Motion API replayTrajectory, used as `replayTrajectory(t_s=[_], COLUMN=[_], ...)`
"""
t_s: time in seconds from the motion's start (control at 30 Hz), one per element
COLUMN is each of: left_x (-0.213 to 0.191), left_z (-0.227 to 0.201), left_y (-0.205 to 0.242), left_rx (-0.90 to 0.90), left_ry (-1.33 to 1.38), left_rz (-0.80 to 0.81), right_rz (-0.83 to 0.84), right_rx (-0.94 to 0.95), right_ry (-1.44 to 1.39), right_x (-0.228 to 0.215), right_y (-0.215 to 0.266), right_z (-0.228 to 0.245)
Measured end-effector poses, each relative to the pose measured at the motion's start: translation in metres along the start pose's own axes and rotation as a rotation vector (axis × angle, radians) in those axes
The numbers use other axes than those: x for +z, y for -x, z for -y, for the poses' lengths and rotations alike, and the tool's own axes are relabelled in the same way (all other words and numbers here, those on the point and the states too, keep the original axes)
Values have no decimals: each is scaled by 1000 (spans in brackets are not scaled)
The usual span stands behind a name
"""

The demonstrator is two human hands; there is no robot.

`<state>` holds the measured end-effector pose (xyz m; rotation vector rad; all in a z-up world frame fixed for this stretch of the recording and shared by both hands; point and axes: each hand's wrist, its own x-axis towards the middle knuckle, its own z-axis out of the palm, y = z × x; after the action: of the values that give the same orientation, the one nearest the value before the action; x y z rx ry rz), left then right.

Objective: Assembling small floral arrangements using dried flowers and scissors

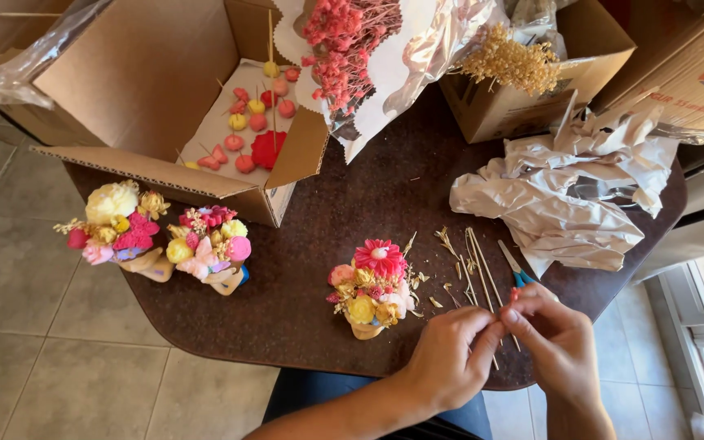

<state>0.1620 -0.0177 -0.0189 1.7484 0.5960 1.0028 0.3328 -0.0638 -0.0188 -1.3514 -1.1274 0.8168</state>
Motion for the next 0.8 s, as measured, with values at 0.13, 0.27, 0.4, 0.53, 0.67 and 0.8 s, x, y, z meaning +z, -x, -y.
replayTrajectory(t_s=[0.13, 0.27, 0.4, 0.53, 0.67, 0.8], left_x=[2, -3, -7, -11, -9, 0], left_z=[9, 12, 18, 8, 1, 19], left_y=[-2, -7, -6, -9, -11, -10], left_rx=[-100, 79, 335, 108, 83, -122], left_ry=[190, 197, -199, -100, 59, 250], left_rz=[19, 1, 22, 102, -71, -200], right_rz=[220, 177, 225, 166, 88, 40], right_rx=[169, 495, 544, 346, 286, 174], right_ry=[-509, -839, -905, -633, -468, -368], right_x=[1, -8, -12, -13, -6, 0], right_y=[-12, -12, -12, -14, -17, -16], right_z=[-22, -59, -44, -36, -30, -27])
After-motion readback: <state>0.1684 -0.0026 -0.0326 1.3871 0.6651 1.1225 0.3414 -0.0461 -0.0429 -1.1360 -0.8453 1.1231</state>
